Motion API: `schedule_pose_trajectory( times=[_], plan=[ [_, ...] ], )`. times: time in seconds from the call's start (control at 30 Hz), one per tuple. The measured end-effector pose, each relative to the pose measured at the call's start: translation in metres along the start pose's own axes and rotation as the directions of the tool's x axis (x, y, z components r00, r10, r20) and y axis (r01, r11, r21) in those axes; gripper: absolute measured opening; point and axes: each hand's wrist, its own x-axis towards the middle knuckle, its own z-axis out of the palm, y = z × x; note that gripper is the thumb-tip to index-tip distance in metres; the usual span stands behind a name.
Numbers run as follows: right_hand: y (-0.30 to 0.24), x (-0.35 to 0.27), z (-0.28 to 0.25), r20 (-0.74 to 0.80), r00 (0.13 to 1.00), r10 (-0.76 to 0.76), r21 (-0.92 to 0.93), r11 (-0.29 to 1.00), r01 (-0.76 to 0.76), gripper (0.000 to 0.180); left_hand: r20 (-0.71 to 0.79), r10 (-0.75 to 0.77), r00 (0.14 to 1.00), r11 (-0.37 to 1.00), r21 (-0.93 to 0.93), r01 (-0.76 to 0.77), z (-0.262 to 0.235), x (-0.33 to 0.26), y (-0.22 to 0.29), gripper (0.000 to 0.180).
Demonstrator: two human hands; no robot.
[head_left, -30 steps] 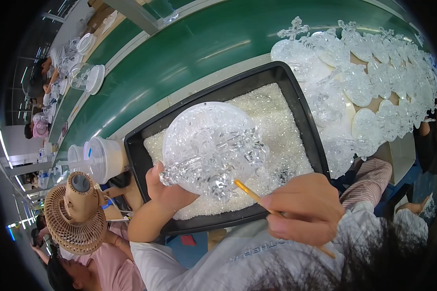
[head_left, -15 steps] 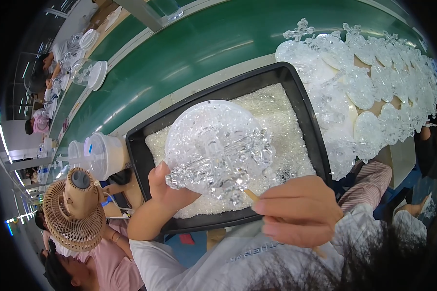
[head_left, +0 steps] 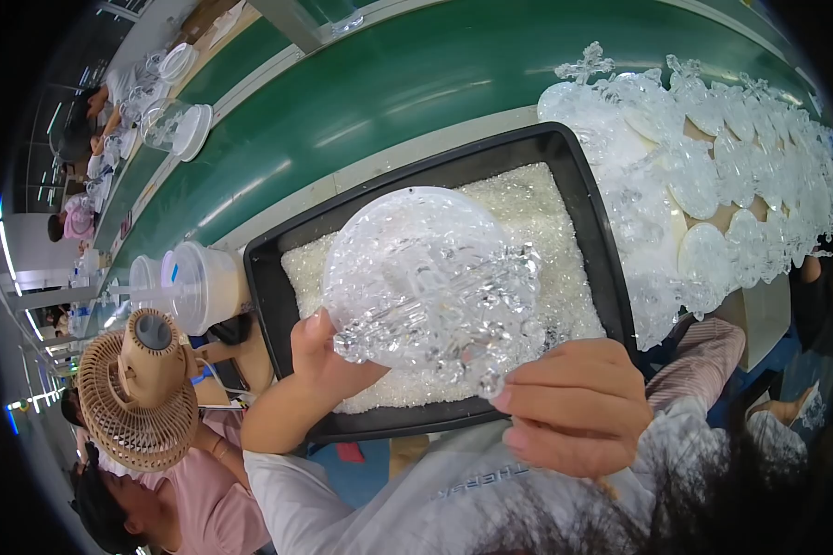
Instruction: Applying decorative beads to clear light fixture bases using glue and a brush on an assembly line.
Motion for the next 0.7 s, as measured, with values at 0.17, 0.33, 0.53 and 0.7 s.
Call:
schedule_pose_trajectory(
  times=[0.17, 0.33, 0.53, 0.7],
  plan=[
    [0.006, -0.009, -0.016, 0.006, 1.0, -0.007, 0.17, 0.985, 0.006, 0.026, 0.21, 0.055, 0.976, 0.981, -0.196, -0.013, 0.005, 0.01, 0.007, 0.082],
    [0.002, -0.014, -0.013, -0.26, 0.949, 0.175, 0.244, 0.963, -0.111, 0.027, -0.289, -0.143, 0.947, 0.967, 0.162, 0.195, 0.021, 0.04, -0.007, 0.068],
    [-0.008, -0.014, -0.013, -0.25, 0.84, 0.481, 0.411, 0.838, -0.358, 0.017, -0.077, 0.307, 0.949, 0.183, 0.983, 0.02, 0.027, 0.049, 0.004, 0.056],
    [-0.006, -0.021, -0.013, -0.258, 0.791, 0.555, 0.515, 0.772, -0.374, 0.016, -0.025, 0.436, 0.899, -0.119, 0.989, 0.086, 0.049, 0.033, 0.033, 0.057]
  ],
)
